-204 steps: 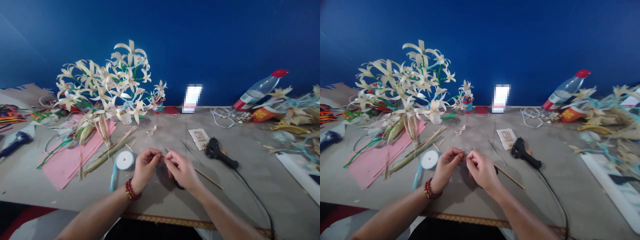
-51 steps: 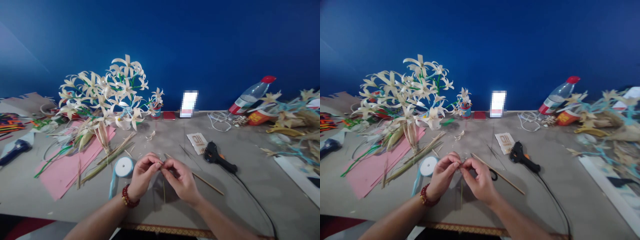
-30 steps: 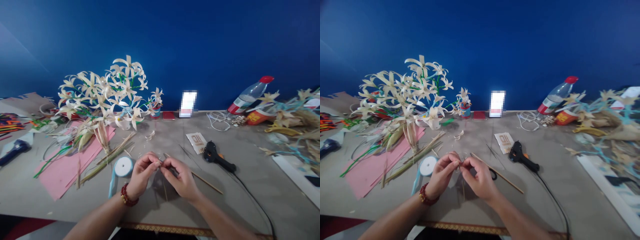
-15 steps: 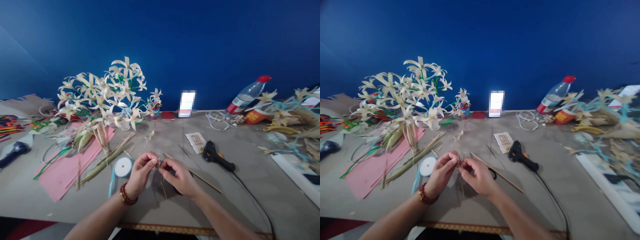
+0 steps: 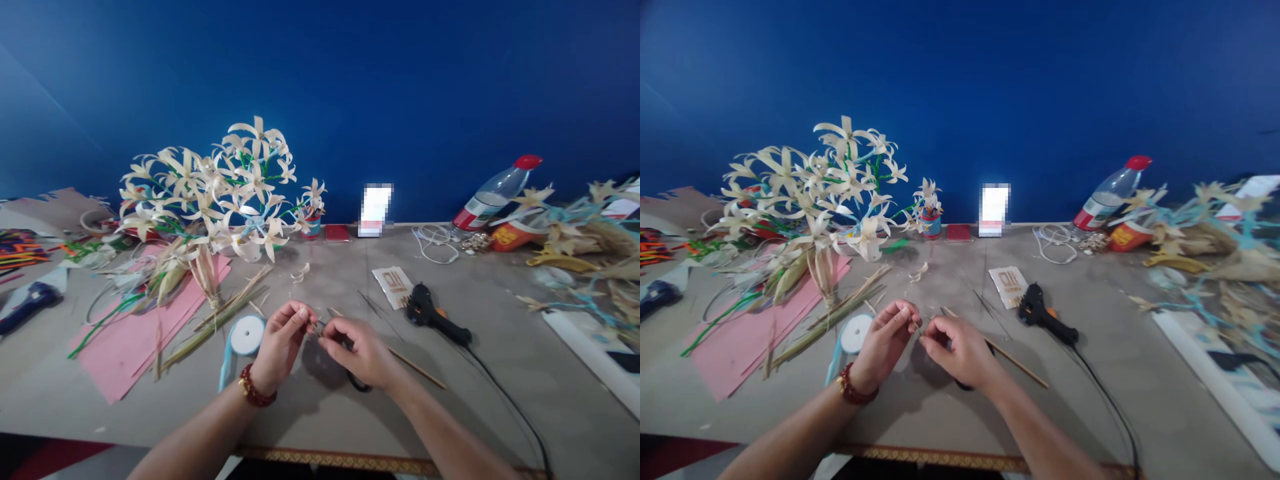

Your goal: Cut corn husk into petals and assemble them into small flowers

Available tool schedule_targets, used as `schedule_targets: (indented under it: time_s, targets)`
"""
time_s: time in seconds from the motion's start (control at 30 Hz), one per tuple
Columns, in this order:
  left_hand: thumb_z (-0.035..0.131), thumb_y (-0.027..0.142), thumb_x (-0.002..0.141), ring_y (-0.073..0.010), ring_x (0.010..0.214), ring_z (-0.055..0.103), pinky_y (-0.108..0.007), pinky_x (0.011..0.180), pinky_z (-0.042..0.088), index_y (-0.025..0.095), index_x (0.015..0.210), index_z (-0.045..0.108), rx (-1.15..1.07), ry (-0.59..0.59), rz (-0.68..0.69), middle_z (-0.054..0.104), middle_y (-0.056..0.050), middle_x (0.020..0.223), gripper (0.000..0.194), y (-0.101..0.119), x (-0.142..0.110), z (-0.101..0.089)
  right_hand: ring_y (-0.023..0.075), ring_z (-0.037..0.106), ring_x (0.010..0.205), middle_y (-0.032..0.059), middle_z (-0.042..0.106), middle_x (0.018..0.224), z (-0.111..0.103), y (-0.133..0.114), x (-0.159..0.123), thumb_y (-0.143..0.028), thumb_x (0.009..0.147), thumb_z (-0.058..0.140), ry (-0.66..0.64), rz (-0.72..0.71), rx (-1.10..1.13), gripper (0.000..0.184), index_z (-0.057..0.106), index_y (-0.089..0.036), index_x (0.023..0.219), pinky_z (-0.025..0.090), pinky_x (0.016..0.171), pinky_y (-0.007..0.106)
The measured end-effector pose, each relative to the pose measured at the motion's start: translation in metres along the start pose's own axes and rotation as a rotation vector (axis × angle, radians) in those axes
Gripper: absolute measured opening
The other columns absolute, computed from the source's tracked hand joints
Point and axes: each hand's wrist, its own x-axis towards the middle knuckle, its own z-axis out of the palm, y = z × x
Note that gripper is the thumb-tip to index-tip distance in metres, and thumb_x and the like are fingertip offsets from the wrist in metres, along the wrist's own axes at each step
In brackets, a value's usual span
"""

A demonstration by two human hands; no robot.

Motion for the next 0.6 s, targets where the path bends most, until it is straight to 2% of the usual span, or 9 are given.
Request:
schedule_targets:
  time_s: [0.1, 0.17, 0.23, 0.33, 0.4, 0.47, 0.53, 0.6]
  targets:
    - [0.072, 0.026, 0.081, -0.0073, 0.061, 0.056, -0.02, 0.063, 0.045, 0.014, 0.079, 0.066, 0.1, -0.021, 0.045, 0.066, -0.001, 0.073, 0.014, -0.002, -0.001, -0.001, 0.013, 0.051, 0.063, -0.0015, 0.056, 0.066, -0.005, 0.001, -0.001, -0.031, 0.091, 0.056, 0.15, -0.041, -0.021, 0.022, 0.056, -0.02, 0.072, 0.038, 0.059, 0.024]
    - [0.072, 0.026, 0.081, -0.0086, 0.06, 0.057, -0.022, 0.063, 0.046, 0.014, 0.08, 0.068, 0.176, -0.062, 0.041, 0.068, -0.002, 0.071, 0.013, -0.004, -0.004, -0.001, 0.0137, 0.054, 0.068, 0.0001, 0.059, 0.073, -0.009, 0.002, -0.002, -0.03, 0.093, 0.055, 0.255, -0.075, 0.057, 0.017, 0.059, -0.02, 0.08, 0.043, 0.064, 0.025]
    - [0.073, 0.025, 0.081, -0.0094, 0.059, 0.059, -0.023, 0.062, 0.047, 0.013, 0.081, 0.07, 0.225, -0.103, 0.017, 0.07, -0.003, 0.071, 0.012, -0.006, -0.006, 0.0, 0.0144, 0.057, 0.071, 0.0016, 0.061, 0.078, -0.011, 0.002, -0.002, -0.029, 0.093, 0.056, 0.299, -0.108, 0.128, 0.013, 0.061, -0.02, 0.085, 0.046, 0.066, 0.026]
    - [0.073, 0.024, 0.08, -0.0091, 0.058, 0.059, -0.022, 0.061, 0.047, 0.013, 0.082, 0.072, 0.251, -0.126, 0.017, 0.071, -0.004, 0.072, 0.011, -0.008, -0.008, 0.0, 0.0155, 0.06, 0.075, 0.0032, 0.063, 0.083, -0.012, 0.003, -0.003, -0.027, 0.093, 0.056, 0.257, -0.146, 0.172, 0.01, 0.064, -0.021, 0.091, 0.049, 0.068, 0.026]
    - [0.074, 0.024, 0.08, -0.009, 0.057, 0.06, -0.022, 0.059, 0.048, 0.014, 0.092, 0.072, 0.235, -0.152, 0.031, 0.07, -0.003, 0.071, 0.015, -0.008, -0.007, 0.0, 0.0157, 0.062, 0.077, 0.004, 0.065, 0.086, -0.011, 0.002, -0.003, -0.026, 0.093, 0.056, 0.214, -0.161, 0.183, 0.011, 0.065, -0.021, 0.096, 0.05, 0.069, 0.027]
    - [0.075, 0.025, 0.079, -0.0099, 0.056, 0.061, -0.022, 0.058, 0.049, 0.018, 0.111, 0.066, 0.204, -0.191, 0.041, 0.07, -0.001, 0.07, 0.034, -0.007, -0.007, 0.0, 0.0155, 0.063, 0.077, 0.0045, 0.065, 0.087, -0.011, 0.001, -0.003, -0.025, 0.093, 0.055, 0.189, -0.162, 0.191, 0.013, 0.066, -0.021, 0.098, 0.051, 0.068, 0.026]
    - [0.076, 0.025, 0.078, -0.0109, 0.056, 0.062, -0.022, 0.056, 0.05, 0.021, 0.128, 0.054, 0.18, -0.225, 0.032, 0.07, 0.0, 0.071, 0.055, -0.007, -0.007, 0.001, 0.0149, 0.063, 0.075, 0.0042, 0.066, 0.085, -0.012, -0.001, -0.002, -0.025, 0.093, 0.055, 0.178, -0.145, 0.206, 0.013, 0.066, -0.02, 0.098, 0.05, 0.066, 0.025]
    - [0.076, 0.024, 0.078, -0.0109, 0.055, 0.062, -0.021, 0.055, 0.05, 0.023, 0.134, 0.048, 0.167, -0.247, 0.01, 0.07, -0.001, 0.072, 0.063, -0.006, -0.007, 0.001, 0.0142, 0.062, 0.073, 0.0036, 0.066, 0.083, -0.014, -0.004, -0.002, -0.027, 0.093, 0.056, 0.143, -0.123, 0.236, 0.013, 0.067, -0.02, 0.097, 0.05, 0.065, 0.025]
